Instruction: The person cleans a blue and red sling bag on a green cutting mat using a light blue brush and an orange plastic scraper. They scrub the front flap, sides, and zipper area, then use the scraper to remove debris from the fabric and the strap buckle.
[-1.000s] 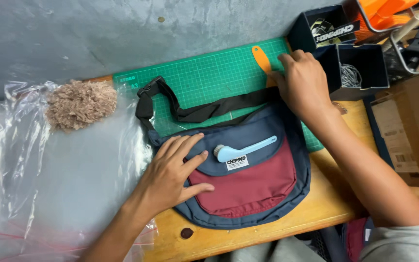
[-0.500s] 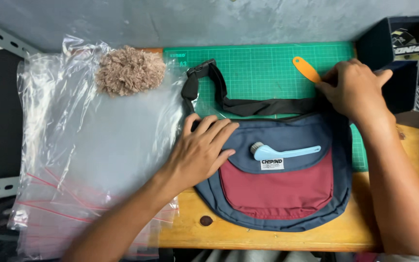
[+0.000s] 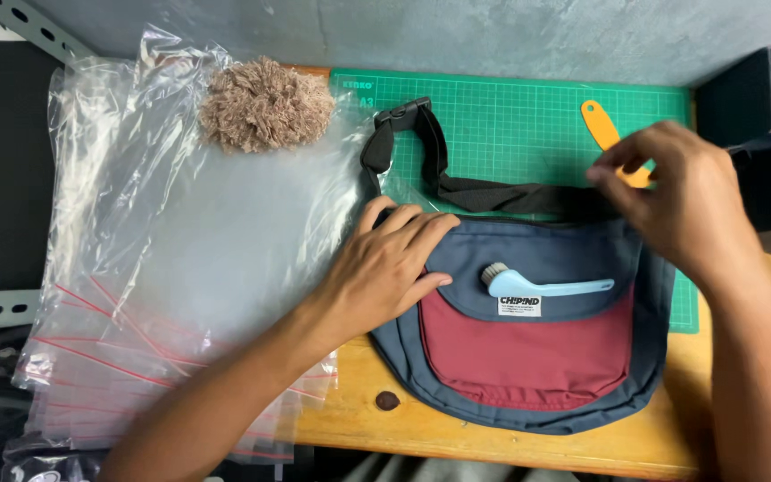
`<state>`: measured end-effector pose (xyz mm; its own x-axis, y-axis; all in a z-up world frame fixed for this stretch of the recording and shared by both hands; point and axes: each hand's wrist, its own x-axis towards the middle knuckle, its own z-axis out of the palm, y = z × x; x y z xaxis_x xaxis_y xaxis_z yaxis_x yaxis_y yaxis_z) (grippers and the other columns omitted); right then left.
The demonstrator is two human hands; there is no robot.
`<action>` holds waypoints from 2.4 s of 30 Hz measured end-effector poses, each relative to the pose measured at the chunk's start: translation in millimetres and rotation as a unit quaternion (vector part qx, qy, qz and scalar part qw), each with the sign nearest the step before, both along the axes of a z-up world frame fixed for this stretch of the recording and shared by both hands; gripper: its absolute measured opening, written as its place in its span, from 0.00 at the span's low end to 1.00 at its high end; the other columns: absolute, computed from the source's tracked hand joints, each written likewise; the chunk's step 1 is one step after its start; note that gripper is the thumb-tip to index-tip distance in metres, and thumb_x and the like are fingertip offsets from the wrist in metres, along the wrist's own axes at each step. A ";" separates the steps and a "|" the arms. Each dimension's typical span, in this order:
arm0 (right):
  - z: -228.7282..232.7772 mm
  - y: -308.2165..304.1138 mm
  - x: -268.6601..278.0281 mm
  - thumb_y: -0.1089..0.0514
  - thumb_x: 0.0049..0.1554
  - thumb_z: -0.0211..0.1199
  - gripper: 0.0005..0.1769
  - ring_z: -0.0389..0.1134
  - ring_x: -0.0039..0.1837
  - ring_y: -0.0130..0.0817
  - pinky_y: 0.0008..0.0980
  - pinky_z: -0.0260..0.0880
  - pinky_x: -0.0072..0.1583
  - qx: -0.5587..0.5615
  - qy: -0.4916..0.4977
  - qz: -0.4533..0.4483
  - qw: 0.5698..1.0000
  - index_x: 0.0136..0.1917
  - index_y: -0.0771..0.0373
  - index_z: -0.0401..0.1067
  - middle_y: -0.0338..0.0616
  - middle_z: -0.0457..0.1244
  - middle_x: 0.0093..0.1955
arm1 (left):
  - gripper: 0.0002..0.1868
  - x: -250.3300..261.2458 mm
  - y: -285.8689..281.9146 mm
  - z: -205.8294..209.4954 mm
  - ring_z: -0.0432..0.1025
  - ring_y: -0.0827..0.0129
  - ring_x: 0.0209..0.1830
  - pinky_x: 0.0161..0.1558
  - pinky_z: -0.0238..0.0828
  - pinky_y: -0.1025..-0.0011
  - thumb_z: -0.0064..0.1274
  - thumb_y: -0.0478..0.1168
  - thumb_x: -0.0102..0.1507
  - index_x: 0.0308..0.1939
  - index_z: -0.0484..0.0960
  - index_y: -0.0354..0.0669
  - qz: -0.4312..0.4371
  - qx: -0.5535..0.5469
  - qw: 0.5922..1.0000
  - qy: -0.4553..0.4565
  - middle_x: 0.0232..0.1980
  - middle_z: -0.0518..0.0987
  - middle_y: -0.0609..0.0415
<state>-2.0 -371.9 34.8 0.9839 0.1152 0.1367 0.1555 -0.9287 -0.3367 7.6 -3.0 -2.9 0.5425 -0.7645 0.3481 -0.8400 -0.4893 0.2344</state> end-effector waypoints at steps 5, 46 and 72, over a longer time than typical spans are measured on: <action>-10.1 36.1 -46.8 0.30 0.46 0.84 0.39 0.75 0.65 0.50 0.51 0.75 0.63 -0.052 0.200 0.134 0.969 0.66 0.45 0.84 0.38 0.75 0.60 | 0.41 2.1 0.2 -7.9 0.75 0.56 0.63 0.67 0.62 0.55 0.76 0.54 0.66 0.75 0.73 0.42 0.009 -0.019 0.997 0.068 0.63 0.83 0.53; -21.0 2.4 -89.8 0.63 0.71 0.66 0.07 0.72 0.47 0.53 0.49 0.68 0.48 -0.032 0.035 0.002 0.999 0.48 0.58 0.76 0.46 0.71 0.44 | 0.26 5.0 2.9 -8.4 0.67 0.49 0.74 0.69 0.53 0.41 0.66 0.48 0.70 0.72 0.83 0.51 -0.035 0.004 0.997 0.071 0.82 0.72 0.53; 0.4 20.1 -127.4 0.56 0.69 0.61 0.05 0.68 0.40 0.61 0.53 0.66 0.43 0.018 0.150 -0.040 0.988 0.48 0.53 0.72 0.43 0.69 0.43 | 0.27 -1.1 -2.5 5.1 0.69 0.52 0.73 0.69 0.51 0.46 0.57 0.46 0.71 0.75 0.80 0.49 -0.023 0.040 0.998 0.049 0.81 0.74 0.53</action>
